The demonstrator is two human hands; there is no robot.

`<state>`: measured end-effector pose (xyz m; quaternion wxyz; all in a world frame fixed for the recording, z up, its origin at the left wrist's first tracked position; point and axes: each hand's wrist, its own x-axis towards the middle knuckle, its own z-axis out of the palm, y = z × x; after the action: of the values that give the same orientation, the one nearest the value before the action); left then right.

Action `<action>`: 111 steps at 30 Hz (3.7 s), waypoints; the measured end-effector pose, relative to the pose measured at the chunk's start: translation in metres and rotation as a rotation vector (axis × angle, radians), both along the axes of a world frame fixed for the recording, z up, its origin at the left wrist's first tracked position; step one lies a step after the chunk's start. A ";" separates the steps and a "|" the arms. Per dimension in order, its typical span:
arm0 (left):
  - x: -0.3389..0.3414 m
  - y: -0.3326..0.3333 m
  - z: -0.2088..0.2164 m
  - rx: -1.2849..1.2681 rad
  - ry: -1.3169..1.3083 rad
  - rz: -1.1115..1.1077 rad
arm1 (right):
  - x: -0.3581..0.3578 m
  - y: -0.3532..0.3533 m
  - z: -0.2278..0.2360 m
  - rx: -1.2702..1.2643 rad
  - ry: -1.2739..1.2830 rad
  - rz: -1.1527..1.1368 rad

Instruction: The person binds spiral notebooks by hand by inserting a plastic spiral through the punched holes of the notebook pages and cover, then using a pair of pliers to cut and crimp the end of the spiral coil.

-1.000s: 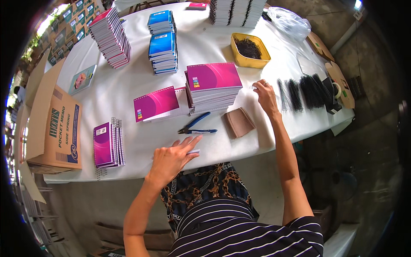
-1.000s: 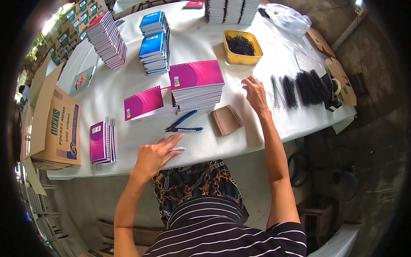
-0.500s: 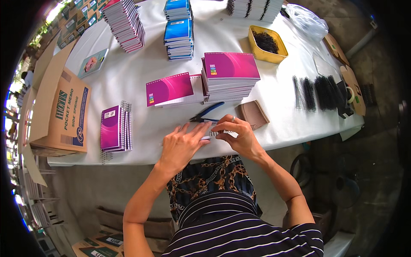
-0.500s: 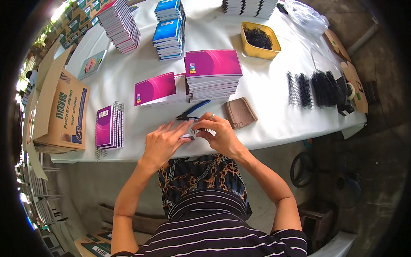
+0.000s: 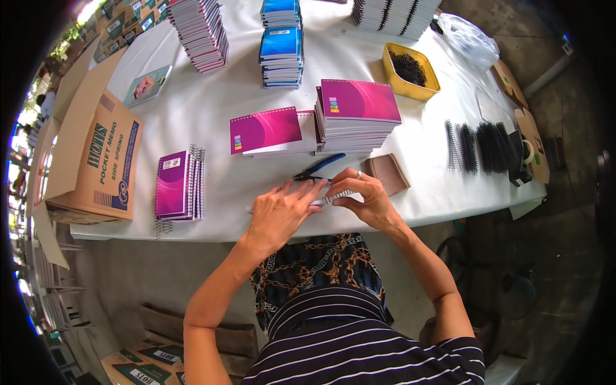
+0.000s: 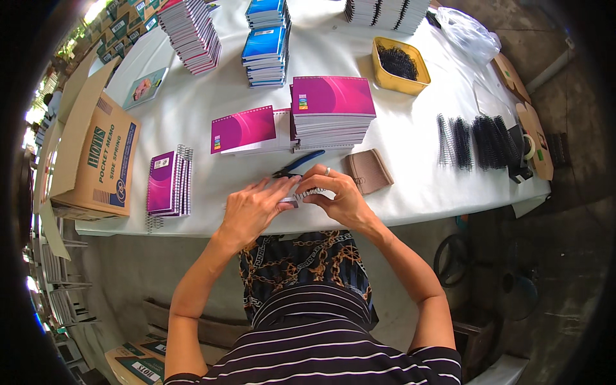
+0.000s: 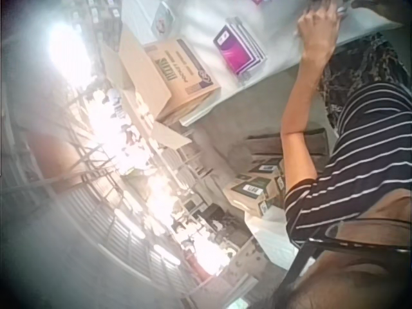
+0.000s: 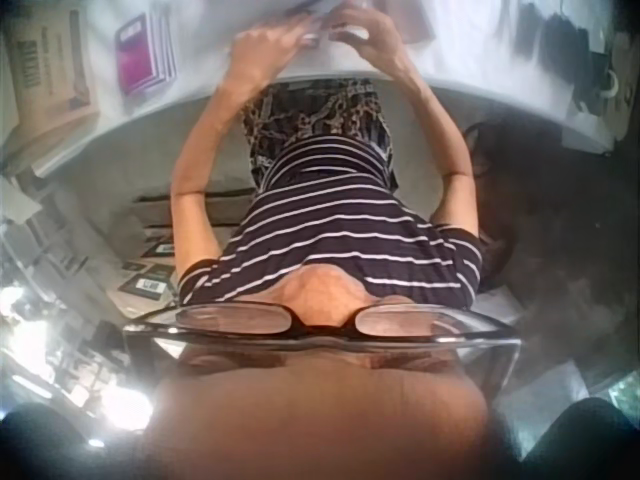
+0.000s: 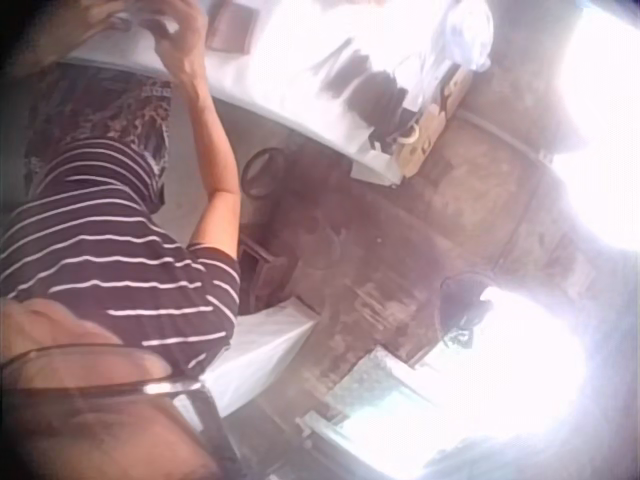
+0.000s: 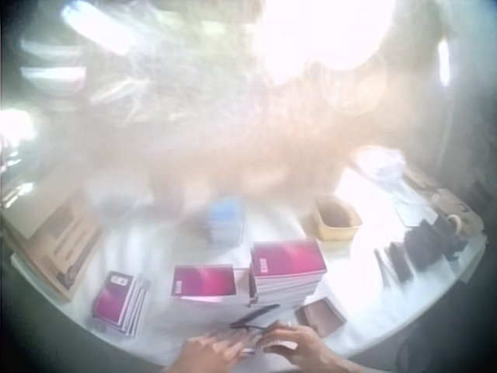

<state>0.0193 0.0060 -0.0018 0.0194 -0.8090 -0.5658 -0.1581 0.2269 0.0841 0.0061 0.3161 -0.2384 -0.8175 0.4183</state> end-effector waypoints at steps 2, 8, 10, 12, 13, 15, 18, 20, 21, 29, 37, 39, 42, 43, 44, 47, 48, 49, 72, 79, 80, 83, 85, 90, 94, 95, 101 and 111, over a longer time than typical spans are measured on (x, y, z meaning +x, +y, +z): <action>0.000 0.001 0.001 -0.012 -0.014 -0.007 | 0.001 0.001 -0.001 0.008 0.012 0.001; -0.003 0.001 0.000 0.000 -0.001 -0.027 | 0.004 0.005 0.008 -0.062 -0.121 0.150; -0.003 0.001 0.001 -0.013 0.008 -0.018 | 0.006 0.005 0.006 -0.055 -0.157 0.165; -0.003 0.000 -0.002 -0.019 0.012 0.015 | 0.004 0.003 0.008 0.027 -0.234 0.113; -0.002 0.000 -0.003 -0.022 0.014 0.031 | 0.003 -0.003 0.012 0.104 -0.293 0.048; -0.001 0.001 0.000 -0.009 0.000 0.036 | 0.004 -0.008 0.012 0.290 -0.385 -0.019; 0.005 0.000 0.008 0.007 -0.027 0.050 | 0.005 -0.012 0.010 0.451 -0.465 -0.016; 0.007 -0.001 0.010 0.003 -0.044 0.045 | 0.003 -0.016 0.016 0.340 -0.498 -0.027; 0.008 -0.001 0.010 -0.006 -0.050 0.035 | 0.001 -0.016 0.015 0.379 -0.483 -0.040; 0.006 -0.002 0.011 -0.182 -0.122 0.044 | -0.004 -0.016 0.021 0.445 -0.418 -0.042; -0.009 -0.003 0.019 -0.441 0.103 -0.071 | 0.028 0.003 0.018 0.241 -0.521 0.086; -0.018 -0.008 0.019 -0.452 0.038 -0.165 | 0.072 0.032 0.019 0.371 -0.646 -0.063; -0.023 -0.012 0.017 -0.383 -0.016 -0.230 | 0.099 0.059 0.020 0.353 -0.991 -0.064; -0.024 -0.012 0.016 -0.344 -0.027 -0.243 | 0.106 0.072 0.011 0.260 -0.960 -0.010; -0.026 -0.014 0.015 -0.291 -0.005 -0.203 | 0.110 0.080 0.015 0.223 -0.920 0.047; -0.037 -0.022 0.011 -0.204 0.037 -0.068 | 0.094 0.063 0.059 0.005 -0.749 -0.059; -0.040 -0.021 0.009 -0.207 0.033 -0.040 | 0.090 0.067 0.060 -0.041 -0.453 0.174; -0.043 -0.021 0.009 -0.210 0.029 -0.012 | 0.073 0.066 0.058 -0.162 -0.252 0.389; -0.062 0.013 0.022 -0.340 0.031 0.086 | -0.026 0.062 0.024 -0.194 -0.345 0.449; -0.073 0.011 0.027 -0.544 0.051 0.019 | -0.029 0.060 0.024 -0.142 -0.469 0.436; -0.074 0.009 0.026 -0.533 0.019 0.023 | -0.031 0.063 0.021 -0.156 -0.511 0.429; -0.076 0.006 0.024 -0.517 -0.016 0.030 | -0.019 0.060 0.019 -0.384 -0.108 0.545; -0.073 0.008 0.029 -0.530 0.038 0.029 | -0.029 0.055 0.019 -0.258 -0.330 0.474; -0.074 0.011 0.026 -0.522 -0.010 0.029 | -0.024 0.062 0.024 -0.236 -0.290 0.498; -0.076 0.010 0.020 -0.441 -0.036 0.031 | -0.038 0.056 0.026 -0.197 -0.369 0.471; -0.076 0.011 0.022 -0.472 -0.035 0.057 | -0.039 0.057 0.026 -0.218 -0.346 0.485; -0.081 0.010 0.025 -0.471 -0.101 0.111 | -0.043 0.063 0.012 -0.196 -0.324 0.446; -0.086 -0.003 -0.013 -0.178 -0.870 0.047 | -0.048 0.057 0.024 -0.320 -0.183 0.505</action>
<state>-0.0663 0.0027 -0.0144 -0.2867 -0.6526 -0.5509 -0.4341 0.1787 0.1416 0.0306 0.0859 -0.1111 -0.7996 0.5839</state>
